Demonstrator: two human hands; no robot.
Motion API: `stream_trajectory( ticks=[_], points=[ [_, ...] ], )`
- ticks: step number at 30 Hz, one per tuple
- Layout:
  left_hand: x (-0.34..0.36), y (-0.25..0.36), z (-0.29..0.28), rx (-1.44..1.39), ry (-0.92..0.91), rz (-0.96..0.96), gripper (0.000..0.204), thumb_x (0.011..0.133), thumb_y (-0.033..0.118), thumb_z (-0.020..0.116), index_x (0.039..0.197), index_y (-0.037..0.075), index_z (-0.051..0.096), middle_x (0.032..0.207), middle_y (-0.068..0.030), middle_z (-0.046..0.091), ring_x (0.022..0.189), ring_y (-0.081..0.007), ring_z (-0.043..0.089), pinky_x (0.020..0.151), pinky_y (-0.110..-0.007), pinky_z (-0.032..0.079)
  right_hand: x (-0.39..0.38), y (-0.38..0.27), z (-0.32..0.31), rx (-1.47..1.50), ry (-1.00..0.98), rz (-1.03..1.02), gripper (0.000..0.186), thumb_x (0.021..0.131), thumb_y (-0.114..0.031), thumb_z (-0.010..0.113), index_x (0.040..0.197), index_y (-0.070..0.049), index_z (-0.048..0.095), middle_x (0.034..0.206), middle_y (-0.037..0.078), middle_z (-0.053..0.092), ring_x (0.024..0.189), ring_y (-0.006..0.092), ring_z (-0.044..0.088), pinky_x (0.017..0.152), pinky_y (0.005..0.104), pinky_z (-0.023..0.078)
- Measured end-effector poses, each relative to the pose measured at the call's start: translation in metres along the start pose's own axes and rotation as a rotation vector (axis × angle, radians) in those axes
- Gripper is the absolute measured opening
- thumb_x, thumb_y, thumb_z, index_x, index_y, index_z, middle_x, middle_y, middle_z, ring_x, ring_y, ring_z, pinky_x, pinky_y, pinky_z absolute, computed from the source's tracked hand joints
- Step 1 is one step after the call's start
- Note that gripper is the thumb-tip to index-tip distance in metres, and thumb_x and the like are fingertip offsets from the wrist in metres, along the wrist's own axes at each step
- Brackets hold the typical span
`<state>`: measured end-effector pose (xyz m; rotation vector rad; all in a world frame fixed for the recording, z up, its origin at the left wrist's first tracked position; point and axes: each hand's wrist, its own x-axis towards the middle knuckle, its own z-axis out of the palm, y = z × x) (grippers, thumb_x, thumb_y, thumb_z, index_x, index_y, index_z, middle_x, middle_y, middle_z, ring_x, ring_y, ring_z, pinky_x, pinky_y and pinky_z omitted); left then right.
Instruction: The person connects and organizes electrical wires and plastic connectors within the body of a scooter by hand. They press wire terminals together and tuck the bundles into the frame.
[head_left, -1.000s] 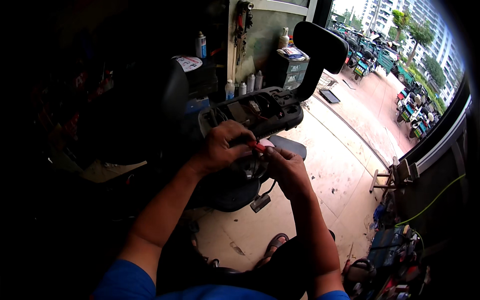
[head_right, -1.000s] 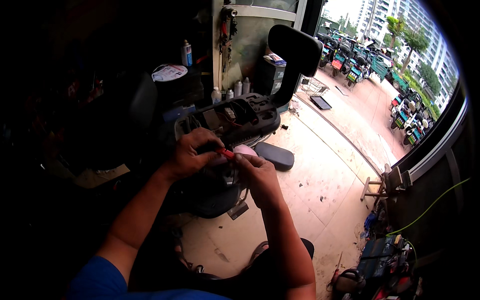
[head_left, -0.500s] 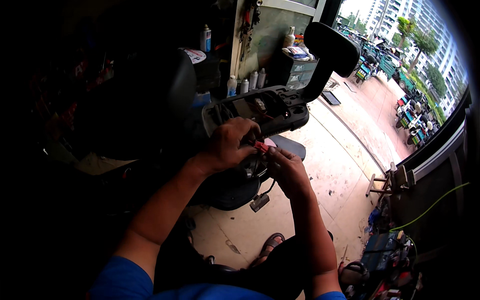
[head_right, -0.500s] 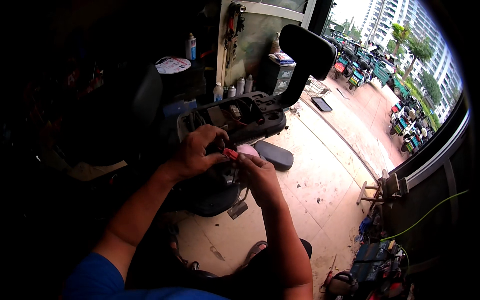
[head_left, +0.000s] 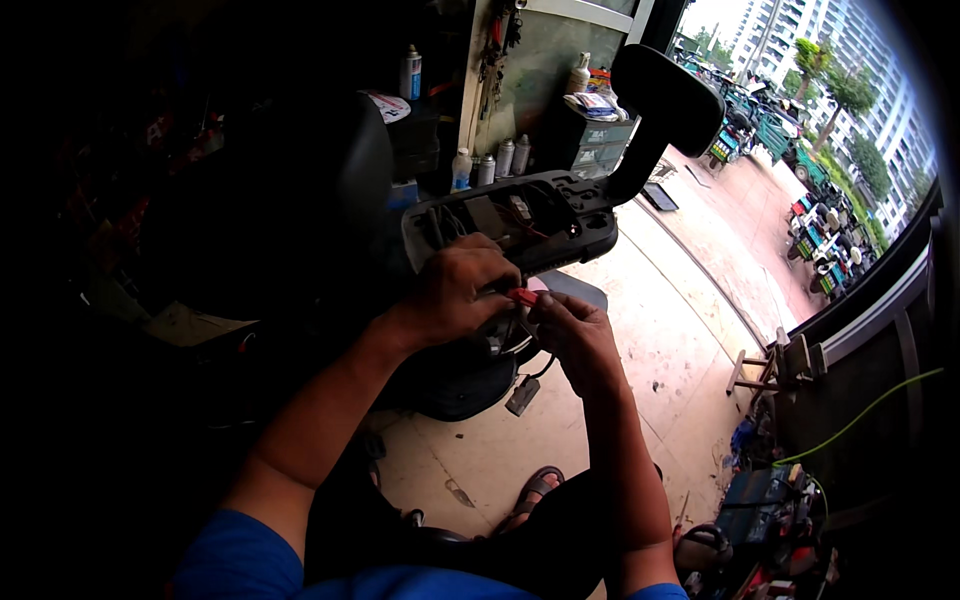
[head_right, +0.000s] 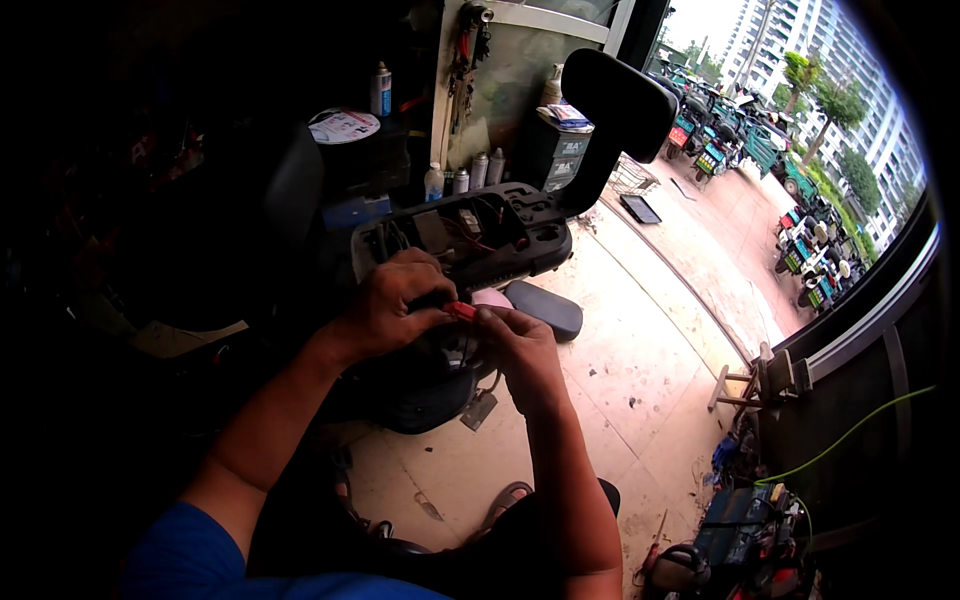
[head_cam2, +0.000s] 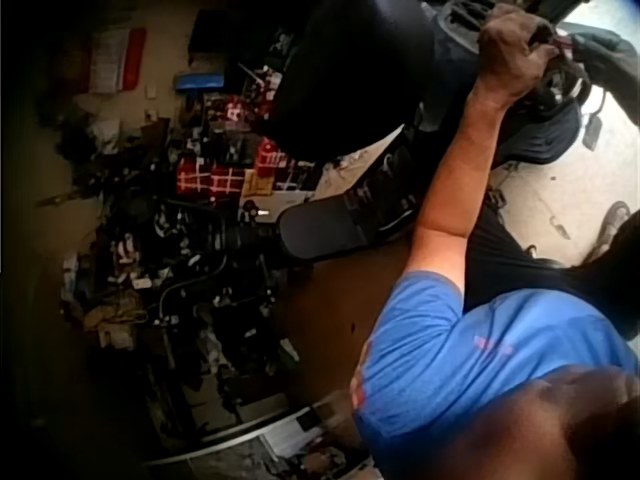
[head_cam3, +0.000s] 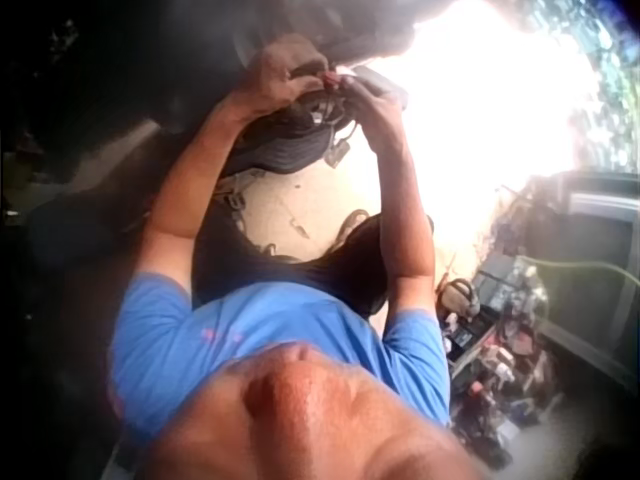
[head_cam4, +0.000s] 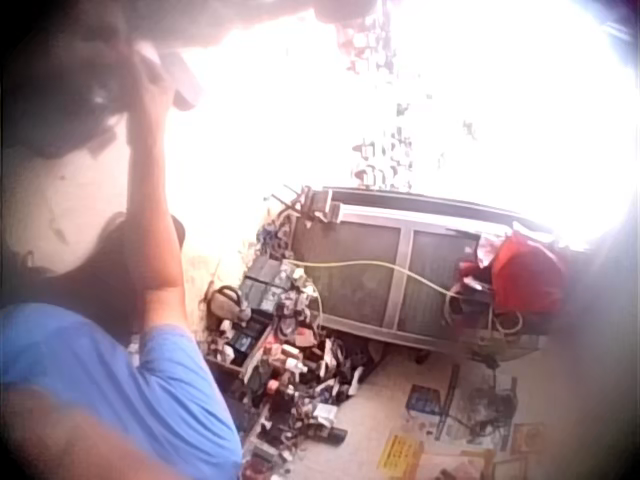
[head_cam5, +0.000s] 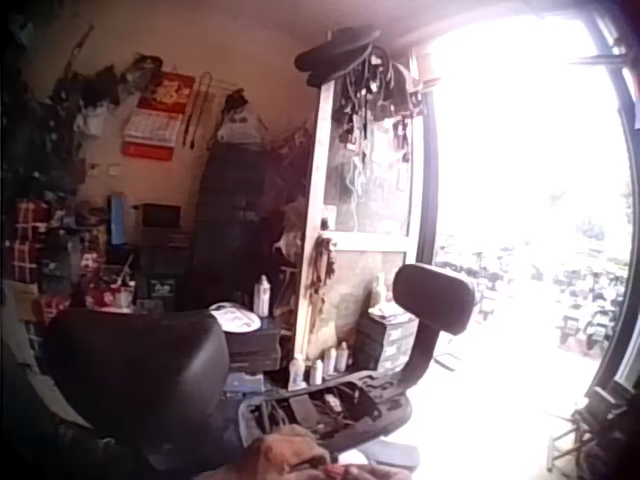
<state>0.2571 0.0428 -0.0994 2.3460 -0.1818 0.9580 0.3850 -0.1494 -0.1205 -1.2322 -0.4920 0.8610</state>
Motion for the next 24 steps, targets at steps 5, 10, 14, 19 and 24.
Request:
stream_trajectory(
  ticks=[5, 10, 14, 19, 24],
  points=[
    [-0.0008, -0.0024, 0.0010, 0.029, 0.010, 0.031, 0.025, 0.077, 0.008, 0.091, 0.098, 0.005, 0.077, 0.095, -0.0112, 0.074, 0.104, -0.0312, 0.069, 0.091, -0.043, 0.054, 0.0013, -0.0001, -0.0027, -0.058, -0.007, -0.012, 0.032, 0.106, -0.027, 0.072, 0.117, 0.003, 0.075, 0.094, 0.003, 0.073, 0.070, 0.0058, 0.056, 0.064, 0.0224, 0.044],
    [0.0000, -0.0001, -0.0013, 0.014, 0.001, 0.002, 0.025, 0.077, 0.010, 0.091, 0.098, 0.005, 0.077, 0.095, -0.0114, 0.073, 0.102, -0.0309, 0.069, 0.090, -0.042, 0.054, 0.0014, -0.0015, -0.0008, -0.053, -0.027, -0.038, 0.033, 0.105, -0.027, 0.073, 0.117, 0.003, 0.075, 0.092, 0.003, 0.073, 0.068, 0.0049, 0.054, 0.062, 0.0217, 0.042],
    [-0.0011, 0.0002, -0.0018, 0.018, -0.017, -0.016, 0.025, 0.079, 0.011, 0.091, 0.099, 0.005, 0.078, 0.095, -0.0115, 0.073, 0.101, -0.0304, 0.068, 0.089, -0.042, 0.054, 0.0042, 0.0033, -0.0031, -0.090, -0.025, -0.042, 0.038, 0.103, -0.028, 0.077, 0.122, 0.004, 0.075, 0.093, 0.001, 0.074, 0.072, 0.0047, 0.058, 0.065, 0.0212, 0.044],
    [-0.0009, 0.0006, -0.0029, -0.030, 0.005, -0.028, 0.026, 0.080, 0.011, 0.091, 0.101, 0.005, 0.078, 0.096, -0.0109, 0.073, 0.100, -0.0278, 0.069, 0.086, -0.040, 0.056, 0.0058, 0.0030, -0.0005, -0.102, -0.021, -0.039, 0.040, 0.101, -0.029, 0.080, 0.122, 0.004, 0.076, 0.091, -0.001, 0.073, 0.073, 0.0043, 0.059, 0.065, 0.0211, 0.045],
    [0.0015, 0.0020, -0.0051, -0.068, -0.016, -0.065, 0.026, 0.081, 0.010, 0.090, 0.103, 0.005, 0.077, 0.099, -0.0100, 0.074, 0.101, -0.0259, 0.070, 0.085, -0.037, 0.057, 0.0047, -0.0012, 0.0039, -0.139, -0.023, -0.047, 0.038, 0.100, -0.029, 0.080, 0.120, 0.004, 0.077, 0.092, 0.001, 0.075, 0.075, 0.0046, 0.062, 0.065, 0.0203, 0.045]
  ],
)
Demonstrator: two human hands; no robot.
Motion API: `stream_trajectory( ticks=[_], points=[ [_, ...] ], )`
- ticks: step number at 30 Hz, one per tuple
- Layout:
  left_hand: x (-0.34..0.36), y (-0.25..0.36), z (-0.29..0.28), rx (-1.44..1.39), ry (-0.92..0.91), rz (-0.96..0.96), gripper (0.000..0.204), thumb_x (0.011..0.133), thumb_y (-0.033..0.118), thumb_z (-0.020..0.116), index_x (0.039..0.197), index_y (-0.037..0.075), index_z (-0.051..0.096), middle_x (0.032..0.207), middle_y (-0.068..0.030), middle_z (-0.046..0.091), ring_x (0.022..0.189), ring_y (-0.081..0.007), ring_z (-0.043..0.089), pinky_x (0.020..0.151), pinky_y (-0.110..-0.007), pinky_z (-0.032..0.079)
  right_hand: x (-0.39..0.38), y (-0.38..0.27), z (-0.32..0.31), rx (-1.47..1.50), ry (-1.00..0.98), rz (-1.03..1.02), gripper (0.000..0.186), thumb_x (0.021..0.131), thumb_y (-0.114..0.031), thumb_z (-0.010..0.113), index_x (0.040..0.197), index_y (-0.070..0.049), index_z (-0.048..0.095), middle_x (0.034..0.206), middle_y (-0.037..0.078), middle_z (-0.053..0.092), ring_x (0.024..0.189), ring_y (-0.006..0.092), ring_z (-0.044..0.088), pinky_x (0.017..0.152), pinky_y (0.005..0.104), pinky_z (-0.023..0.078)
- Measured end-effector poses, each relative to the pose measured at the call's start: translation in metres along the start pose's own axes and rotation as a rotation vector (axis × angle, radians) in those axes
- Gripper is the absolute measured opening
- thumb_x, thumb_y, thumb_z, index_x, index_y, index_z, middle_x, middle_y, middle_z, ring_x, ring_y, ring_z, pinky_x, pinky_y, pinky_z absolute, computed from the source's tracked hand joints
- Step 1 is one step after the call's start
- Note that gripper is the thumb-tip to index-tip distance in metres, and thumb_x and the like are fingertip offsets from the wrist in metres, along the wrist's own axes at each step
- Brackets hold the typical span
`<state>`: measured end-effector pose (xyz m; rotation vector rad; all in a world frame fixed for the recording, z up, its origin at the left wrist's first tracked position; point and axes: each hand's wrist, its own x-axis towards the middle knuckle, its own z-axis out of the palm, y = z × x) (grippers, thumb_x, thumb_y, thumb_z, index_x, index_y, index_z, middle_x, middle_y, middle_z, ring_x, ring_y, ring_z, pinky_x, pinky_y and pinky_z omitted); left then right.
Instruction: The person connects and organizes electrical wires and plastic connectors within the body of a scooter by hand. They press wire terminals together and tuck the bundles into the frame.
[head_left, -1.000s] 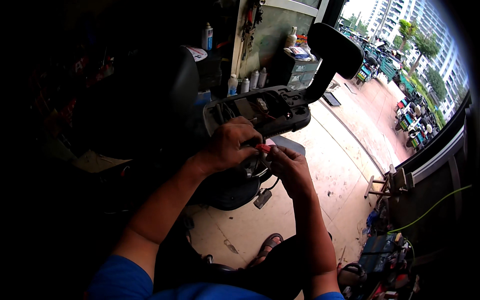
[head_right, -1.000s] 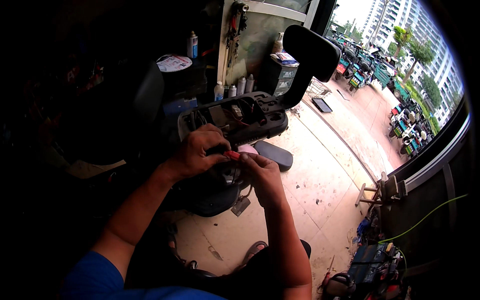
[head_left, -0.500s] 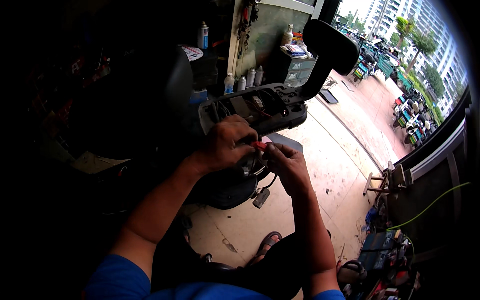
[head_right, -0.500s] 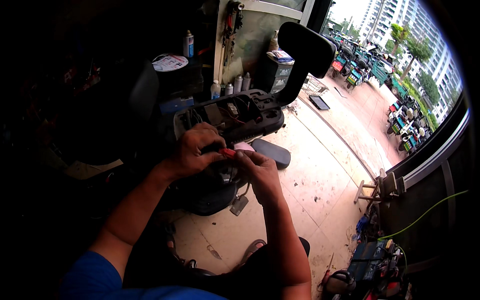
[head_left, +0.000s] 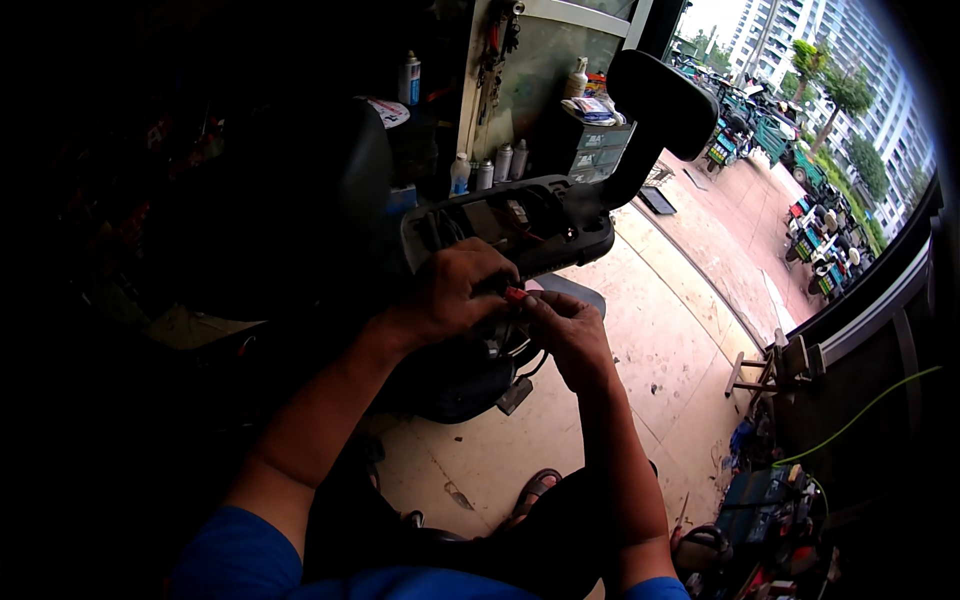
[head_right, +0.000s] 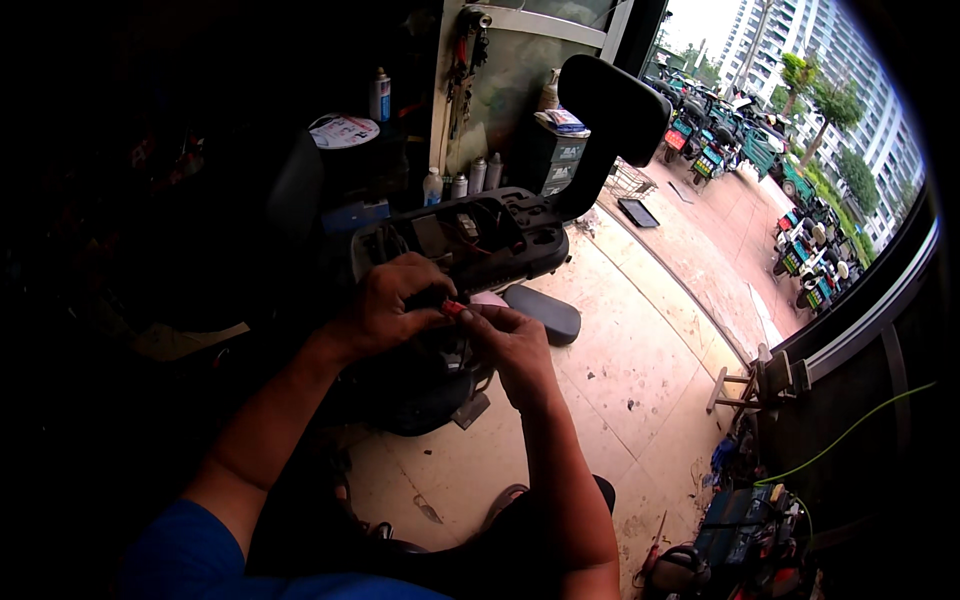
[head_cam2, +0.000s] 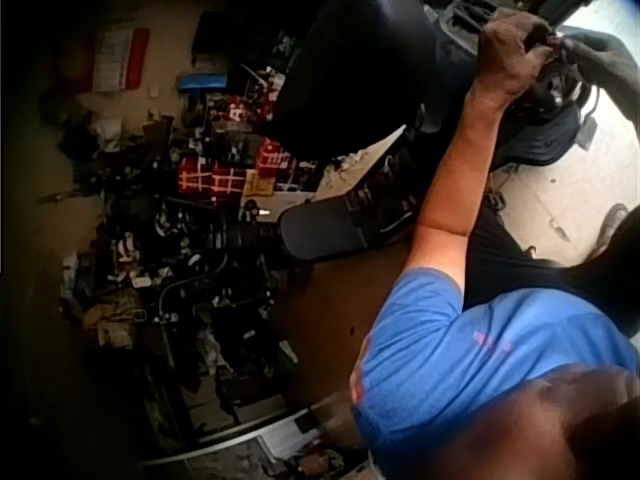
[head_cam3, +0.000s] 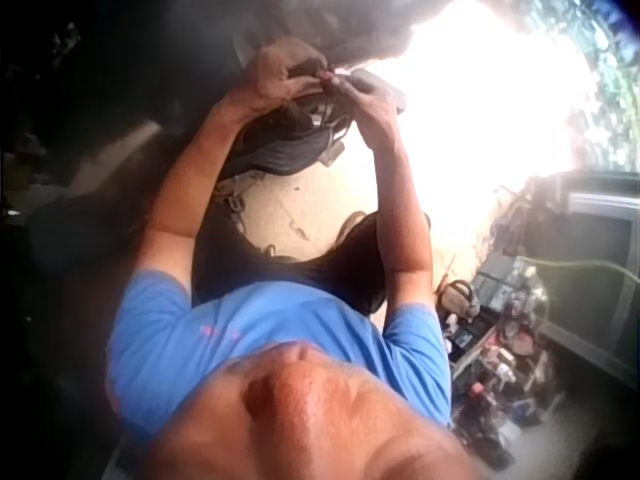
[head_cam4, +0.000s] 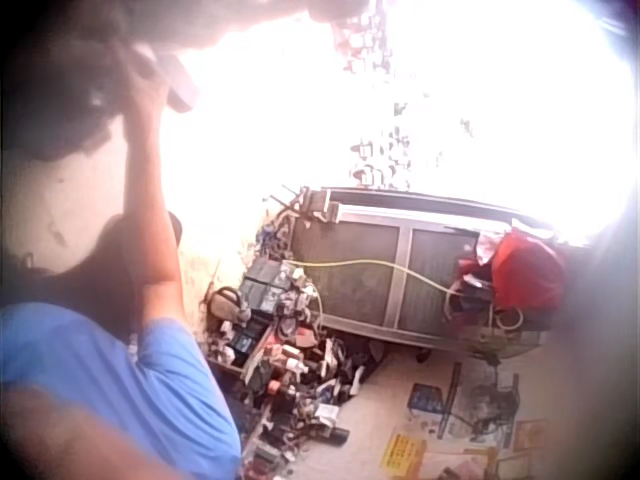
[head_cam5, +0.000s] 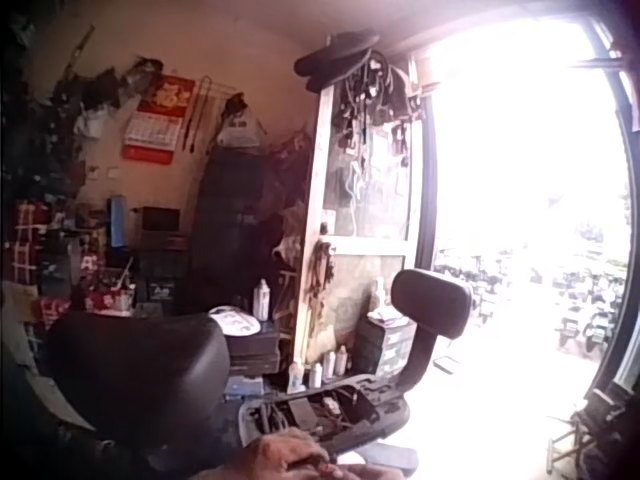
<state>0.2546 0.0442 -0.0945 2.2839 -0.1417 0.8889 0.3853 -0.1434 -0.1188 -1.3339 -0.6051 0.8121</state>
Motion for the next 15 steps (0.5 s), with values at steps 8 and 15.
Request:
stream_trajectory(
  ticks=[8, 15],
  points=[
    [0.000, -0.003, 0.000, 0.058, -0.010, 0.043, 0.027, 0.082, 0.009, 0.088, 0.107, 0.003, 0.079, 0.121, -0.0124, 0.073, 0.123, -0.0310, 0.066, 0.104, -0.042, 0.054, 0.003, -0.006, 0.005, -0.041, -0.026, 0.007, 0.035, 0.100, -0.030, 0.079, 0.113, 0.003, 0.078, 0.089, 0.001, 0.074, 0.071, 0.0052, 0.061, 0.063, 0.0207, 0.044],
    [0.000, -0.006, -0.001, 0.139, -0.109, 0.043, 0.034, 0.082, 0.010, 0.088, 0.115, 0.004, 0.081, 0.135, -0.0147, 0.070, 0.132, -0.0334, 0.062, 0.111, -0.043, 0.052, 0.012, 0.002, 0.002, -0.038, -0.016, 0.034, 0.031, 0.099, -0.029, 0.080, 0.106, 0.001, 0.080, 0.087, 0.000, 0.074, 0.072, 0.0045, 0.061, 0.062, 0.0200, 0.043]
  ],
)
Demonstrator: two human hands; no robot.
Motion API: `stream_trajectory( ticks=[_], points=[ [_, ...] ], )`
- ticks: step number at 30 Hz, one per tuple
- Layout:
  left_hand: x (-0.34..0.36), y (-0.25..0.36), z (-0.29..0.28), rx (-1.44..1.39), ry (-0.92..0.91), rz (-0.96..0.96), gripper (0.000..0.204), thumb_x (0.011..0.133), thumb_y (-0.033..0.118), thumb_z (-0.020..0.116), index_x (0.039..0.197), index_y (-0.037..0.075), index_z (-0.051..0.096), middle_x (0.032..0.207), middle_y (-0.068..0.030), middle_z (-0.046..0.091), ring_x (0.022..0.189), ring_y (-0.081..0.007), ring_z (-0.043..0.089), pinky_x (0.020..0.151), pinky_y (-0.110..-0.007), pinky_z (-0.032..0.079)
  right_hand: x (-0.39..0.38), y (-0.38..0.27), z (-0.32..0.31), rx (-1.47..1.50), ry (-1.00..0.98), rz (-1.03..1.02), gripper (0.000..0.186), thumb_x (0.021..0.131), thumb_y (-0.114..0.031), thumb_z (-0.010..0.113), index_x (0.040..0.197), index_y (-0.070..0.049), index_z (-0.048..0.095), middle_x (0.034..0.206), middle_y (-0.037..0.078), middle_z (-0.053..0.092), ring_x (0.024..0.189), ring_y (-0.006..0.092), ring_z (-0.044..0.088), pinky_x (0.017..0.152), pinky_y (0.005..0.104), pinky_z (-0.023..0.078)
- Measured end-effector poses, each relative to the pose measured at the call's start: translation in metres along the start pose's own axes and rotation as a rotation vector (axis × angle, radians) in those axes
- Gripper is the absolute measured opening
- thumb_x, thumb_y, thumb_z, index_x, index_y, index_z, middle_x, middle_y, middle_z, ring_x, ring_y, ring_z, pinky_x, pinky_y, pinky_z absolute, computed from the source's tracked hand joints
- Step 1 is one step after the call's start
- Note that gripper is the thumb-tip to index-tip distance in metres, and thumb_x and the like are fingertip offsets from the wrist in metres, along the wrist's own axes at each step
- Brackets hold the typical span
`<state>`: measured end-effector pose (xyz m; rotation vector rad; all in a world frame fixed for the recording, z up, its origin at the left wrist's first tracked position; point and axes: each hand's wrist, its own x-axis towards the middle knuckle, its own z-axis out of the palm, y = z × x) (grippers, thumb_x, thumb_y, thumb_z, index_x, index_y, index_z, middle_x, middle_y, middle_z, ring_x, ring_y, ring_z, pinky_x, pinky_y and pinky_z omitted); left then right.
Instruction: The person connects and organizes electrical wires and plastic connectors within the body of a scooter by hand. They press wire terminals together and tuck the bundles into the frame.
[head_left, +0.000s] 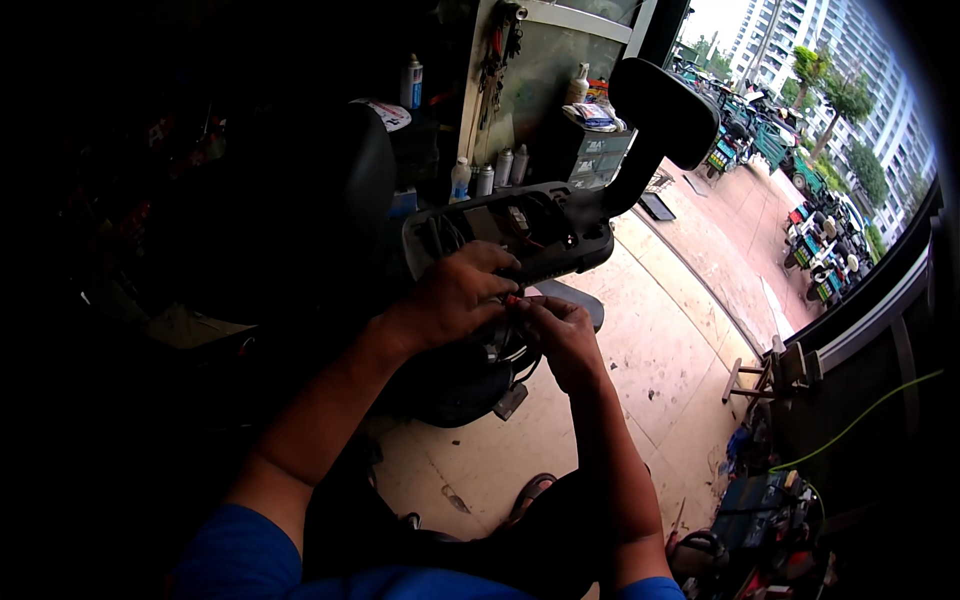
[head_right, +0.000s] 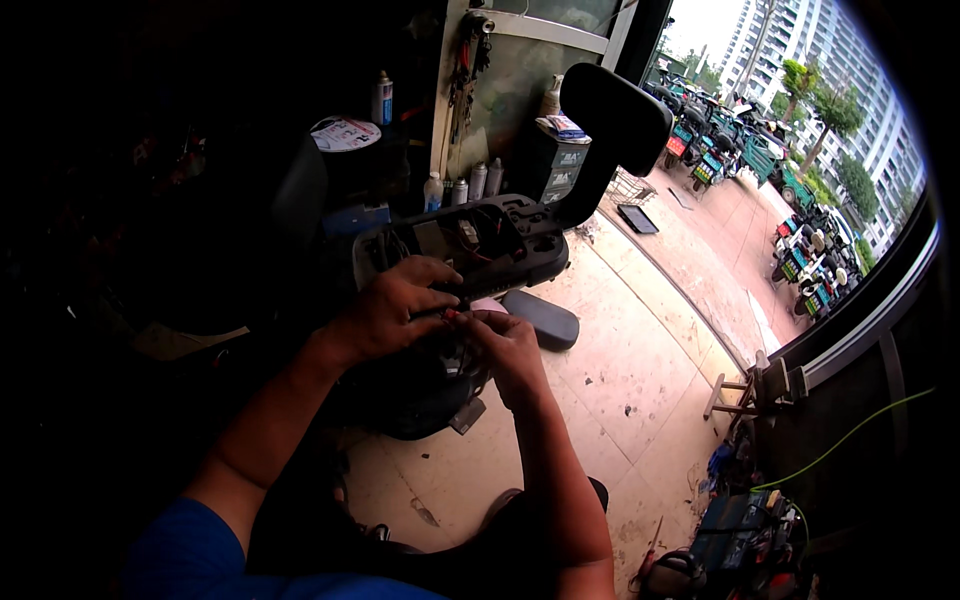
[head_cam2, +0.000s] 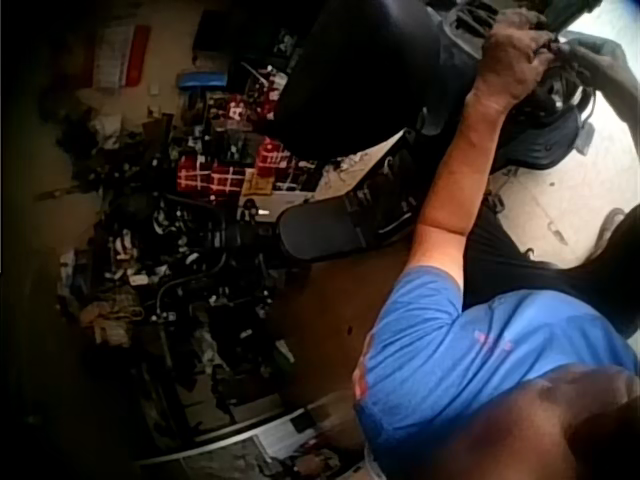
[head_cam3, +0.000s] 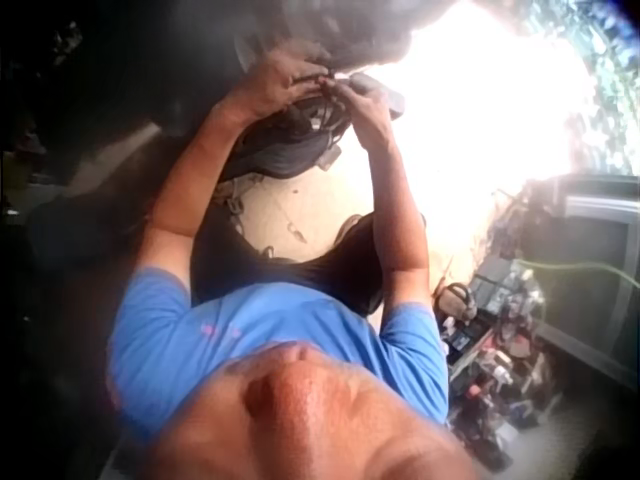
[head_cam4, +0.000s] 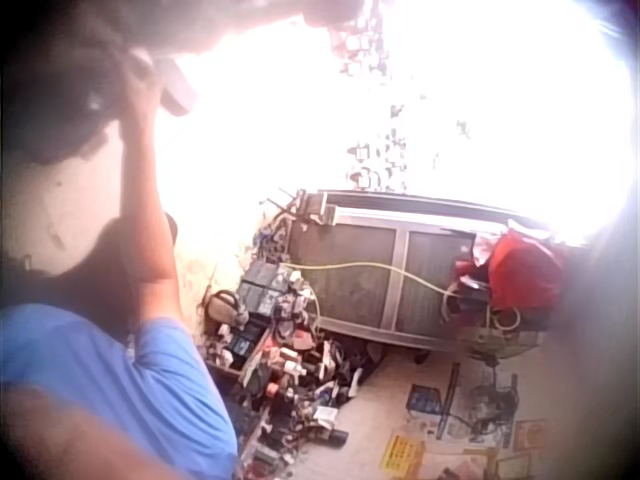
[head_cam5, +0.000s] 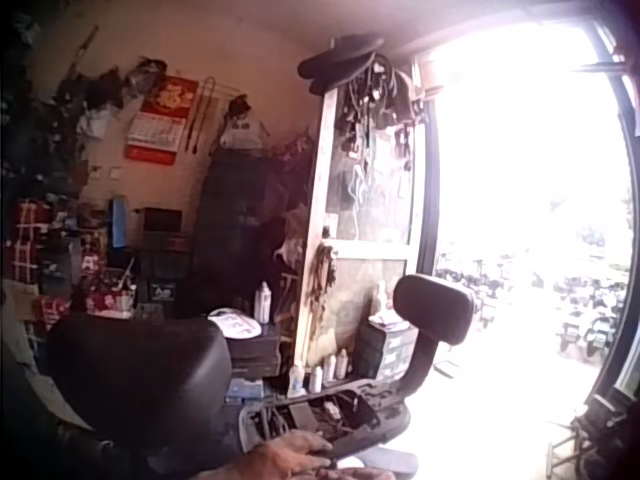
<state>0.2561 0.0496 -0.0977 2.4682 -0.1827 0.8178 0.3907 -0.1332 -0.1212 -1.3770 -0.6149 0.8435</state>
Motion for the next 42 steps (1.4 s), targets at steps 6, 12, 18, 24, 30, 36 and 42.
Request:
stream_trajectory(
  ticks=[6, 12, 18, 24, 30, 36, 42],
  points=[
    [-0.001, -0.002, 0.001, 0.013, 0.010, 0.009, 0.033, 0.084, 0.009, 0.086, 0.116, 0.003, 0.080, 0.134, -0.0146, 0.071, 0.130, -0.0332, 0.063, 0.110, -0.043, 0.052, 0.000, -0.005, 0.005, -0.012, -0.006, -0.025, 0.031, 0.099, -0.029, 0.079, 0.108, 0.000, 0.080, 0.087, -0.001, 0.074, 0.072, 0.0040, 0.060, 0.063, 0.0197, 0.043],
    [0.003, -0.001, -0.001, 0.088, -0.017, 0.048, 0.035, 0.085, 0.009, 0.085, 0.119, 0.003, 0.079, 0.137, -0.0159, 0.069, 0.130, -0.0334, 0.063, 0.110, -0.043, 0.052, 0.009, 0.004, 0.003, 0.032, -0.012, -0.035, 0.030, 0.099, -0.027, 0.078, 0.111, 0.001, 0.079, 0.088, -0.001, 0.074, 0.072, 0.0039, 0.060, 0.063, 0.0197, 0.043],
    [0.006, -0.002, -0.007, 0.095, -0.106, 0.038, 0.036, 0.091, 0.016, 0.082, 0.126, 0.008, 0.078, 0.141, -0.0145, 0.067, 0.137, -0.0334, 0.059, 0.118, -0.046, 0.046, 0.010, 0.006, -0.002, 0.005, -0.019, -0.040, 0.030, 0.100, -0.027, 0.078, 0.111, 0.001, 0.079, 0.090, 0.000, 0.074, 0.073, 0.0042, 0.061, 0.064, 0.0201, 0.044],
    [0.003, -0.009, -0.008, 0.058, -0.130, 0.060, 0.036, 0.097, 0.021, 0.077, 0.132, 0.012, 0.077, 0.148, -0.0089, 0.067, 0.142, -0.0313, 0.057, 0.121, -0.048, 0.041, 0.010, 0.000, 0.000, -0.011, -0.080, -0.029, 0.029, 0.100, -0.028, 0.078, 0.109, 0.000, 0.079, 0.093, 0.001, 0.077, 0.076, 0.0051, 0.064, 0.067, 0.0205, 0.047],
    [0.002, -0.009, -0.007, 0.082, -0.139, 0.090, 0.034, 0.099, 0.021, 0.073, 0.132, 0.013, 0.077, 0.148, -0.0075, 0.068, 0.145, -0.0278, 0.056, 0.121, -0.046, 0.041, 0.012, -0.001, -0.002, -0.020, -0.118, 0.004, 0.031, 0.098, -0.029, 0.082, 0.107, 0.001, 0.079, 0.090, 0.003, 0.077, 0.076, 0.0070, 0.066, 0.068, 0.0215, 0.049],
    [0.000, -0.015, -0.003, 0.082, -0.135, 0.152, 0.034, 0.098, 0.020, 0.073, 0.132, 0.012, 0.076, 0.146, -0.0077, 0.069, 0.144, -0.0288, 0.057, 0.121, -0.047, 0.042, 0.011, -0.011, -0.002, -0.131, -0.175, 0.028, 0.029, 0.100, -0.025, 0.079, 0.111, 0.002, 0.076, 0.087, 0.002, 0.073, 0.073, 0.0074, 0.062, 0.063, 0.0237, 0.045],
    [-0.002, -0.012, 0.003, 0.086, -0.065, 0.072, 0.038, 0.096, 0.014, 0.075, 0.133, 0.005, 0.074, 0.146, -0.0112, 0.068, 0.145, -0.0309, 0.057, 0.120, -0.047, 0.044, 0.016, 0.002, -0.001, -0.062, -0.120, 0.024, 0.035, 0.099, -0.030, 0.080, 0.111, 0.003, 0.076, 0.091, 0.005, 0.077, 0.078, 0.0094, 0.069, 0.071, 0.0224, 0.052]
  ],
)
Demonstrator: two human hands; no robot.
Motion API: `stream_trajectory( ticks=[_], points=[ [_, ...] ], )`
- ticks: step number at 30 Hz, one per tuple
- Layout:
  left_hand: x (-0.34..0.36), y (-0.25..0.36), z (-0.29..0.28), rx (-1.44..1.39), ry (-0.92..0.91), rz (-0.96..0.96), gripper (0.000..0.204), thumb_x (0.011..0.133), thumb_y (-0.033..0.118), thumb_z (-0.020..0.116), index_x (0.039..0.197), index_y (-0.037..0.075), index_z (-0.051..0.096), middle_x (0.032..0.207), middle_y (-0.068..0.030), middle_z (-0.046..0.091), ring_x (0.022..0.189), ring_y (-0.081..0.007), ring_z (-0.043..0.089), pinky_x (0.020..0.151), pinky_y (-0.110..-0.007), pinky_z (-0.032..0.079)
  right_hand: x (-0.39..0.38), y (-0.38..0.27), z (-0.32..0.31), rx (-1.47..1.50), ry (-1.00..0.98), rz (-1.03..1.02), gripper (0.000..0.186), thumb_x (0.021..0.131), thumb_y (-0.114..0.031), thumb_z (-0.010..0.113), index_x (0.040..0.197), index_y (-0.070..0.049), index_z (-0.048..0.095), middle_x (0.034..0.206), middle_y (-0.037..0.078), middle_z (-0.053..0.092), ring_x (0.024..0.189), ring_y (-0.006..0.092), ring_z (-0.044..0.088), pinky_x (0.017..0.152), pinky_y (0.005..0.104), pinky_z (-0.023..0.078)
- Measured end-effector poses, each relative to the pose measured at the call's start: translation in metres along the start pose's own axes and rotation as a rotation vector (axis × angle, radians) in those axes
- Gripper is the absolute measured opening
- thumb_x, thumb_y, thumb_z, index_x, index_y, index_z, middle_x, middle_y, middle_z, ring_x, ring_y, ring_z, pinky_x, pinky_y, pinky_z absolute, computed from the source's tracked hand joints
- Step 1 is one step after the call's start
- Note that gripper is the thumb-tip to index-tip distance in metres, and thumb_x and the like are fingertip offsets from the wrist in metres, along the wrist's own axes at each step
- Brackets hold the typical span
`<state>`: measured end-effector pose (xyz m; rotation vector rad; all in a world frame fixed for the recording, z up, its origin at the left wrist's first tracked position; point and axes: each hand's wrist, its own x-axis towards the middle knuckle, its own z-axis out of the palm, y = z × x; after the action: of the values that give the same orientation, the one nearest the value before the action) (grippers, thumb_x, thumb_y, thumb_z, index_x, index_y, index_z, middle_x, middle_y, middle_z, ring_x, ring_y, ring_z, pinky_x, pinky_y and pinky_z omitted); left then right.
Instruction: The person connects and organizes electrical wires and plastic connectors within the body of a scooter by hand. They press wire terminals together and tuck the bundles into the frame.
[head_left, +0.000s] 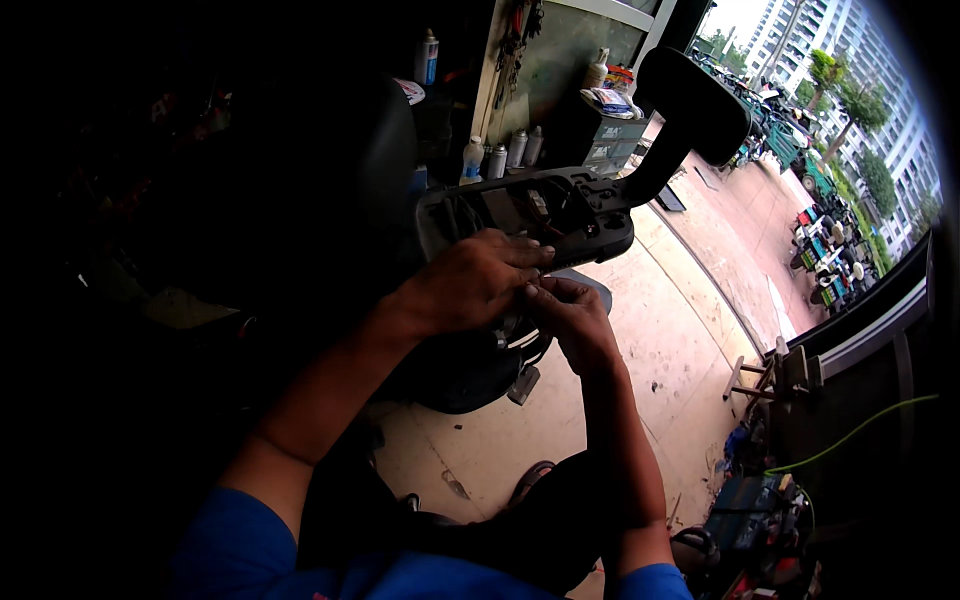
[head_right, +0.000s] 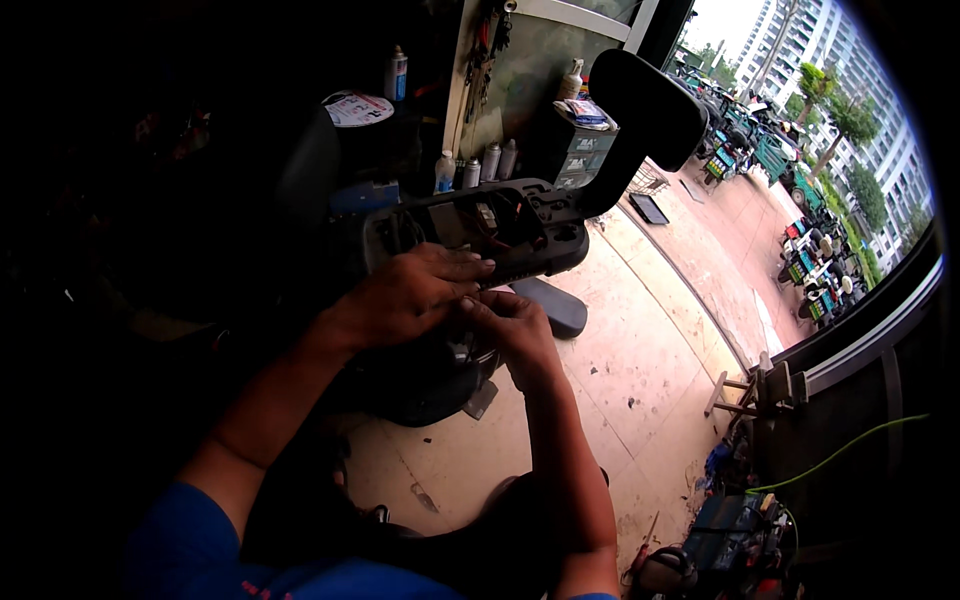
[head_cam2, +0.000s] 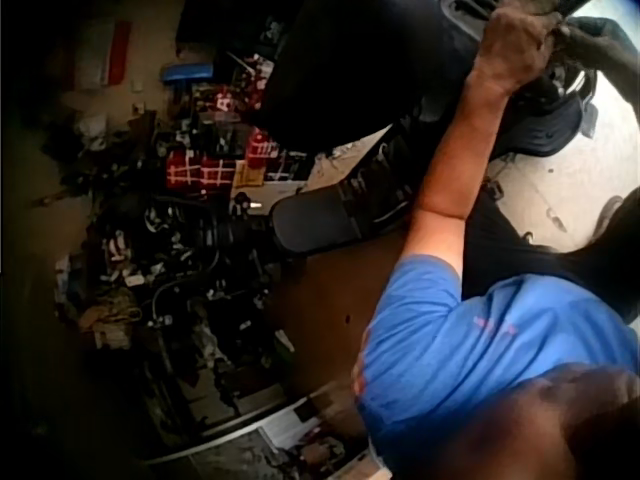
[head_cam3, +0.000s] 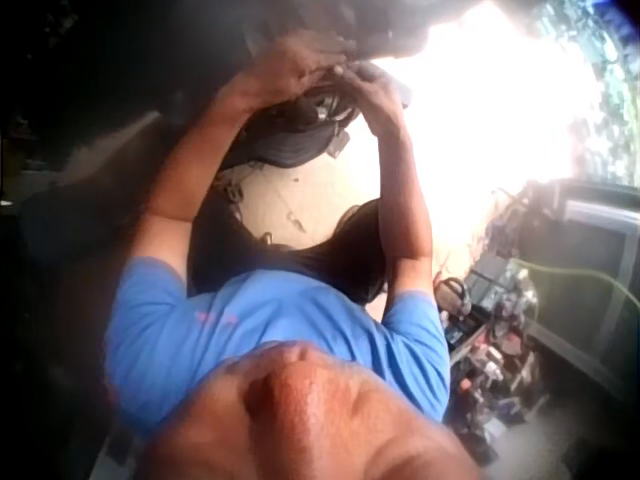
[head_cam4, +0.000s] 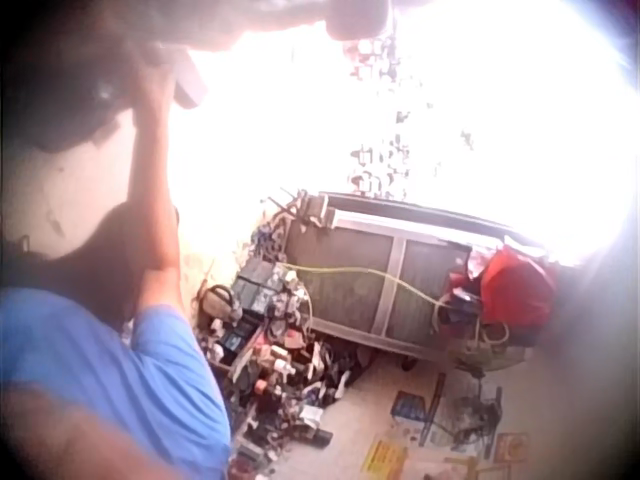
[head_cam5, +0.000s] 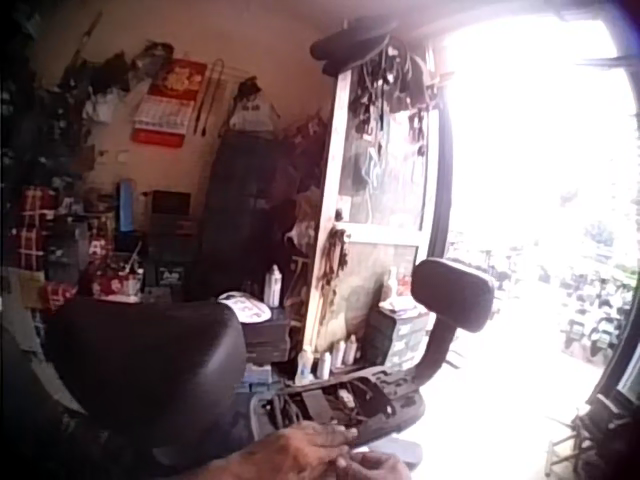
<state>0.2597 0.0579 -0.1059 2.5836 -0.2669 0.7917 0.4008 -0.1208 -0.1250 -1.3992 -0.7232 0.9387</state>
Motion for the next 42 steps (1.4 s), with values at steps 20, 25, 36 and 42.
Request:
stream_trajectory(
  ticks=[20, 25, 36, 42],
  points=[
    [-0.124, 0.082, 0.086, -0.598, -0.261, -0.644, 0.067, 0.095, 0.029, 0.081, 0.154, 0.009, 0.056, 0.153, -0.0196, 0.059, 0.145, -0.0346, 0.054, 0.121, -0.047, 0.044, -0.070, 0.012, -0.024, 0.542, -0.407, 0.073, 0.060, 0.107, -0.047, 0.061, 0.148, -0.003, 0.056, 0.125, 0.012, 0.072, 0.104, 0.0224, 0.070, 0.097, 0.0437, 0.056],
    [-0.144, 0.092, 0.116, -1.175, -0.598, -0.705, 0.063, 0.106, 0.031, 0.068, 0.163, 0.017, 0.046, 0.156, -0.0142, 0.057, 0.143, -0.0287, 0.055, 0.123, -0.045, 0.042, -0.075, 0.024, -0.012, 0.725, -0.303, 0.038, 0.035, 0.107, -0.033, 0.064, 0.132, -0.007, 0.065, 0.114, 0.004, 0.073, 0.094, 0.0134, 0.067, 0.088, 0.0356, 0.057],
    [-0.152, 0.104, 0.118, -1.959, -0.484, -0.917, 0.046, 0.105, 0.021, 0.059, 0.143, -0.004, 0.059, 0.139, -0.0258, 0.066, 0.131, -0.0350, 0.065, 0.103, -0.054, 0.060, -0.079, 0.054, -0.016, 0.382, -0.065, 0.164, 0.057, 0.111, -0.048, 0.056, 0.144, -0.001, 0.058, 0.128, 0.013, 0.073, 0.113, 0.0214, 0.072, 0.102, 0.0381, 0.057],
    [-0.145, 0.096, 0.100, -2.007, -0.226, -0.924, 0.040, 0.099, 0.018, 0.062, 0.133, -0.003, 0.064, 0.127, -0.0245, 0.071, 0.123, -0.0355, 0.069, 0.100, -0.052, 0.061, -0.122, 0.109, -0.022, 0.168, -0.257, 0.398, 0.079, 0.110, -0.065, 0.045, 0.148, 0.003, 0.055, 0.134, 0.021, 0.069, 0.129, 0.0291, 0.065, 0.118, 0.0435, 0.045]
  ],
)
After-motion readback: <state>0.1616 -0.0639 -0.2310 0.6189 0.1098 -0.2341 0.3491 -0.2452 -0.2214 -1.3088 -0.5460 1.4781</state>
